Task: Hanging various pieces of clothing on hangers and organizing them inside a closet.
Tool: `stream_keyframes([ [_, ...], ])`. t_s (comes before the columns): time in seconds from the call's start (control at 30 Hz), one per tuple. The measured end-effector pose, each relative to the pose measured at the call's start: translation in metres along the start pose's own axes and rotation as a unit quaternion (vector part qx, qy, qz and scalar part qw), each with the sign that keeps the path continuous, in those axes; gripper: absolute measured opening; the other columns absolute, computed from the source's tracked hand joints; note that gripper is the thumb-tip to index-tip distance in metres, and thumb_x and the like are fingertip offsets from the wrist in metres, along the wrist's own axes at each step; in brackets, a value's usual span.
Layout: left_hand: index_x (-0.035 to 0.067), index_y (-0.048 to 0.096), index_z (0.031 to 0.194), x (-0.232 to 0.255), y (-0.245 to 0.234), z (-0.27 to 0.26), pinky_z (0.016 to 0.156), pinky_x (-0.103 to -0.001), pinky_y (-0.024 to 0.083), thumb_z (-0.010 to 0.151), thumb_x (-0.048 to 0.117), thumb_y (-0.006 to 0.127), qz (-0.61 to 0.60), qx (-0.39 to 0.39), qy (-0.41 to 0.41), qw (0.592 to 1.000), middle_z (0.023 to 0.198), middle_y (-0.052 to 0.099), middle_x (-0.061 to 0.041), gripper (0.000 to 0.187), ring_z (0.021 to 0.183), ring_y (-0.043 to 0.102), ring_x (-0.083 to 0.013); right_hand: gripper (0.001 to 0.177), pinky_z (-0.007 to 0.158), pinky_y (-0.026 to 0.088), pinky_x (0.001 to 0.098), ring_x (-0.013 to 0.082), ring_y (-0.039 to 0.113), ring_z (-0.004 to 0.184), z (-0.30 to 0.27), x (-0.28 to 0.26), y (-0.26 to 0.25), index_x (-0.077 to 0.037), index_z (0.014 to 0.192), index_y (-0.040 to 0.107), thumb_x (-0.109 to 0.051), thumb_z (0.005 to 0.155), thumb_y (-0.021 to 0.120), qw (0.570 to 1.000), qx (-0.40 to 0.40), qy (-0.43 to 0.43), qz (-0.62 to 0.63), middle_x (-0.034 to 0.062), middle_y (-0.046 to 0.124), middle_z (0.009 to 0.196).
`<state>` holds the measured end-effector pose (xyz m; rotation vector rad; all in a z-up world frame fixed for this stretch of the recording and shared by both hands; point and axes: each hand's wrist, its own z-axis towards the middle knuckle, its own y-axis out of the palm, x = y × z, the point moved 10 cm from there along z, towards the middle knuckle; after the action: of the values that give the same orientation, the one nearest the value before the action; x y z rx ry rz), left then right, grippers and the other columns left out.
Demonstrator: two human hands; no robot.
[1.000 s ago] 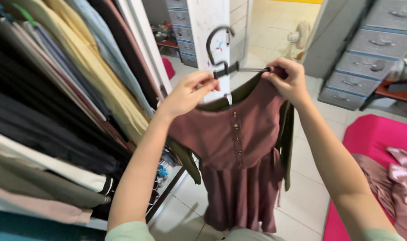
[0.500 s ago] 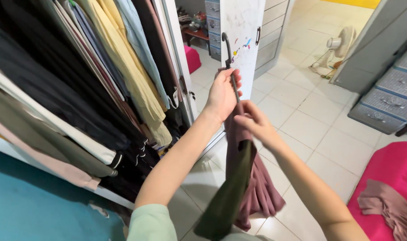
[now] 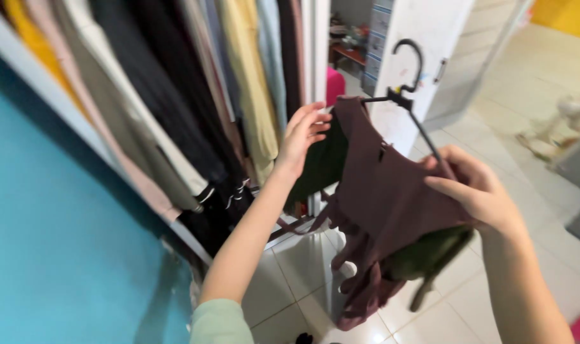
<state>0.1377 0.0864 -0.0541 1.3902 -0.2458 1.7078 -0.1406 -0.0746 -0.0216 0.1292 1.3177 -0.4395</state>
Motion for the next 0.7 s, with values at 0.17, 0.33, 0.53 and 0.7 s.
stream_keyframes([
  [0.17, 0.006, 0.066, 0.125, -0.001, -0.124, -0.035, 0.079, -0.028, 0.053, 0.102, 0.023, 0.057, 0.013, 0.14, 0.003, 0.99, 0.103, 0.073, -0.004, 0.03, 0.09, 0.067, -0.0127, 0.027, 0.095, 0.046, 0.0277, 0.0141, 0.061, 0.11, 0.002, -0.011, 0.0, -0.002, 0.11, 0.064, 0.005, 0.083, 0.066, 0.998, -0.024, 0.004, 0.058, 0.0044, 0.066, 0.115],
  [0.33, 0.005, 0.066, 0.123, 0.009, -0.229, -0.052, 0.08, -0.029, 0.055, 0.1, 0.018, 0.056, -0.032, 0.217, 0.042, 0.975, 0.1, 0.073, -0.005, 0.028, 0.089, 0.068, -0.0131, 0.034, 0.104, 0.045, 0.0368, 0.0254, 0.063, 0.122, 0.023, -0.031, -0.006, -0.001, 0.11, 0.062, 0.01, 0.078, 0.059, 0.995, -0.041, -0.004, 0.092, 0.0128, 0.066, 0.123],
  [0.53, 0.004, 0.062, 0.125, 0.055, -0.305, -0.055, 0.089, -0.03, 0.055, 0.1, 0.016, 0.054, -0.023, 0.266, 0.135, 0.954, 0.107, 0.072, -0.008, 0.028, 0.097, 0.068, -0.0155, 0.031, 0.11, 0.044, 0.0524, 0.029, 0.056, 0.129, 0.118, -0.008, 0.011, -0.005, 0.103, 0.057, 0.008, 0.076, 0.062, 0.963, -0.226, -0.092, 0.117, 0.0126, 0.057, 0.115],
  [0.7, 0.004, 0.062, 0.132, 0.065, -0.319, -0.026, 0.091, -0.03, 0.054, 0.101, 0.024, 0.058, 0.123, 0.232, 0.145, 0.954, 0.116, 0.072, -0.008, 0.037, 0.102, 0.066, -0.0141, 0.035, 0.105, 0.043, 0.0514, 0.0315, 0.057, 0.122, 0.153, -0.011, 0.108, -0.001, 0.104, 0.055, 0.009, 0.071, 0.059, 0.958, -0.265, -0.022, 0.105, 0.0143, 0.056, 0.115],
])
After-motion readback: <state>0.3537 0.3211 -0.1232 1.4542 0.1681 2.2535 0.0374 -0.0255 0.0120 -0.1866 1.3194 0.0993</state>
